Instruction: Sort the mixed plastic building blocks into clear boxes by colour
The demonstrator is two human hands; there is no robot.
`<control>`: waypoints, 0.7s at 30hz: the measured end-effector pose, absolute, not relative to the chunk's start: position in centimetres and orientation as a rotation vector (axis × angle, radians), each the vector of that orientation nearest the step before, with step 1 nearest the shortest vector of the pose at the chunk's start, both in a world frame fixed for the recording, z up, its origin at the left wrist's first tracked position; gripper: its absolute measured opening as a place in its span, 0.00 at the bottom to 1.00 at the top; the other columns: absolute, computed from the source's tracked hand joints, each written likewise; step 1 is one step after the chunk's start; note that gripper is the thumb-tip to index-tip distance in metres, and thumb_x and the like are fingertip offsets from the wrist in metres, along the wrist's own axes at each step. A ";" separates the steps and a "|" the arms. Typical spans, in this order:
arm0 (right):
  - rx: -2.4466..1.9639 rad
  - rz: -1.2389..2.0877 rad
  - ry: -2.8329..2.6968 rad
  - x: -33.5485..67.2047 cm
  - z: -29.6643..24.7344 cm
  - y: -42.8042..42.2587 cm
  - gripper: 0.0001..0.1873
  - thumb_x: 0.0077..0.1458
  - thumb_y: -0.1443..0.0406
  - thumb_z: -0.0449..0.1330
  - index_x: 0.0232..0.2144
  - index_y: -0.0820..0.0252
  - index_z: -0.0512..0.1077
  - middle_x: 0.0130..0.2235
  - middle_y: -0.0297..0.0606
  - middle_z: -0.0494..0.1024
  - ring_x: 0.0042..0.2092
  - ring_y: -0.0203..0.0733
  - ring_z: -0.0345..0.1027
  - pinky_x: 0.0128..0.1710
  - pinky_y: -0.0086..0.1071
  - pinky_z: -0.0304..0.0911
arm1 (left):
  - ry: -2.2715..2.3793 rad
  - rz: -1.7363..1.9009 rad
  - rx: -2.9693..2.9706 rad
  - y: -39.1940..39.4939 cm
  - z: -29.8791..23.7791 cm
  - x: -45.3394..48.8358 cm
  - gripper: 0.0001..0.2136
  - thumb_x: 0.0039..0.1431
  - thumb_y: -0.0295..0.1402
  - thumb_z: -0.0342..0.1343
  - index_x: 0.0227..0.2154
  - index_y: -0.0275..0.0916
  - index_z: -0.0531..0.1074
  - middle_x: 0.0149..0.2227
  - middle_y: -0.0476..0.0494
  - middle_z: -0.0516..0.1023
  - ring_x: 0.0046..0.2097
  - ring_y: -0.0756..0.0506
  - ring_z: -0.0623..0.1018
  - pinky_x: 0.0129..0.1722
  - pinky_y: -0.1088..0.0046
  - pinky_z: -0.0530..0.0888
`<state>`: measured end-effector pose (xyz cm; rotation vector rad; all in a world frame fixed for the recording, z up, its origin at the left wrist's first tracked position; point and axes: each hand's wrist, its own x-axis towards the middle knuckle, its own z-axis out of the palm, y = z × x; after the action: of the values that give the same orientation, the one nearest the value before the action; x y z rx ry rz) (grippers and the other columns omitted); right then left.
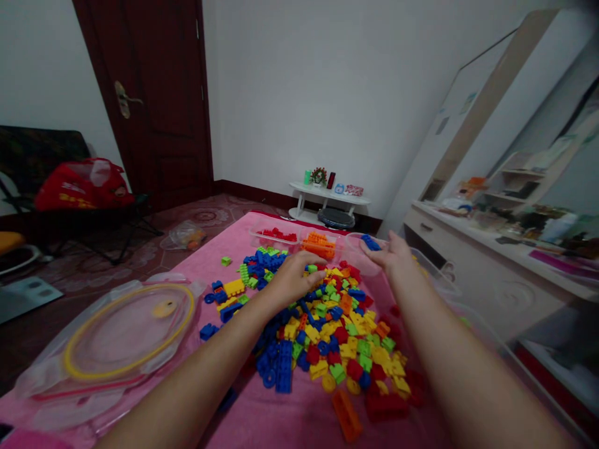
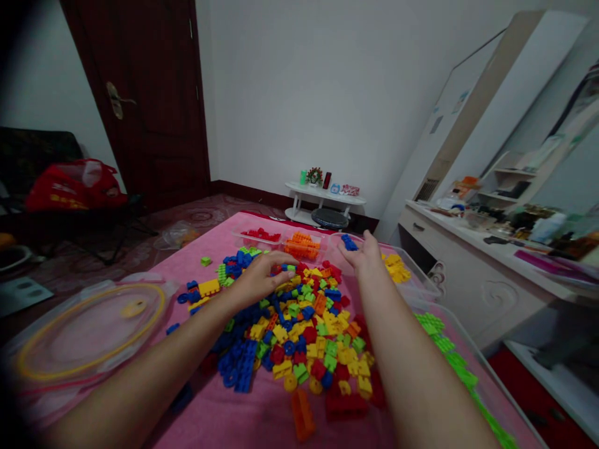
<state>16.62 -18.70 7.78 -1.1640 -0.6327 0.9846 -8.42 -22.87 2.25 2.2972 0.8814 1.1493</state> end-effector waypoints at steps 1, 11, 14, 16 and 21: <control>-1.216 0.964 -0.586 17.4 8.5 -18.0 0.23 0.62 0.54 0.38 0.42 0.60 0.67 0.37 0.49 0.70 0.34 0.43 0.69 0.32 0.42 0.67 | 0.876 1.129 2.313 -22.9 2.2 -8.4 0.12 0.56 0.32 0.56 0.42 0.37 0.76 0.45 0.42 0.78 0.49 0.44 0.75 0.51 0.68 0.68; -1.448 0.730 -1.043 15.6 4.5 -21.5 0.16 0.45 0.58 0.62 0.37 0.58 0.73 0.40 0.42 0.76 0.40 0.42 0.70 0.37 0.33 0.66 | 0.912 0.796 2.468 -23.5 1.3 -8.0 0.14 0.54 0.32 0.57 0.44 0.38 0.76 0.46 0.41 0.78 0.48 0.42 0.75 0.50 0.68 0.68; -1.717 0.594 -1.558 15.3 1.7 -23.8 0.07 0.36 0.67 0.64 0.25 0.59 0.75 0.28 0.37 0.76 0.31 0.39 0.69 0.30 0.29 0.63 | 0.860 0.713 2.530 -23.8 0.6 -7.6 0.15 0.54 0.32 0.56 0.46 0.41 0.75 0.47 0.42 0.78 0.48 0.43 0.75 0.50 0.69 0.69; -1.946 0.437 -1.685 15.3 0.6 -24.9 0.09 0.33 0.71 0.63 0.24 0.56 0.76 0.25 0.35 0.75 0.27 0.37 0.67 0.26 0.28 0.59 | 0.868 0.637 2.565 -24.0 0.5 -7.5 0.16 0.54 0.30 0.56 0.46 0.44 0.75 0.47 0.43 0.78 0.49 0.42 0.75 0.49 0.69 0.69; -2.189 0.147 -1.739 15.0 1.7 -26.0 0.08 0.37 0.69 0.62 0.25 0.54 0.76 0.27 0.36 0.75 0.28 0.38 0.65 0.25 0.28 0.51 | 1.076 0.490 2.590 -23.9 0.6 -7.9 0.17 0.52 0.28 0.54 0.45 0.44 0.76 0.43 0.41 0.79 0.45 0.40 0.77 0.43 0.68 0.72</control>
<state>15.04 -26.01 1.67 -2.1889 -1.7390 0.1475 -7.91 -23.88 0.58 2.5898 1.0757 0.4896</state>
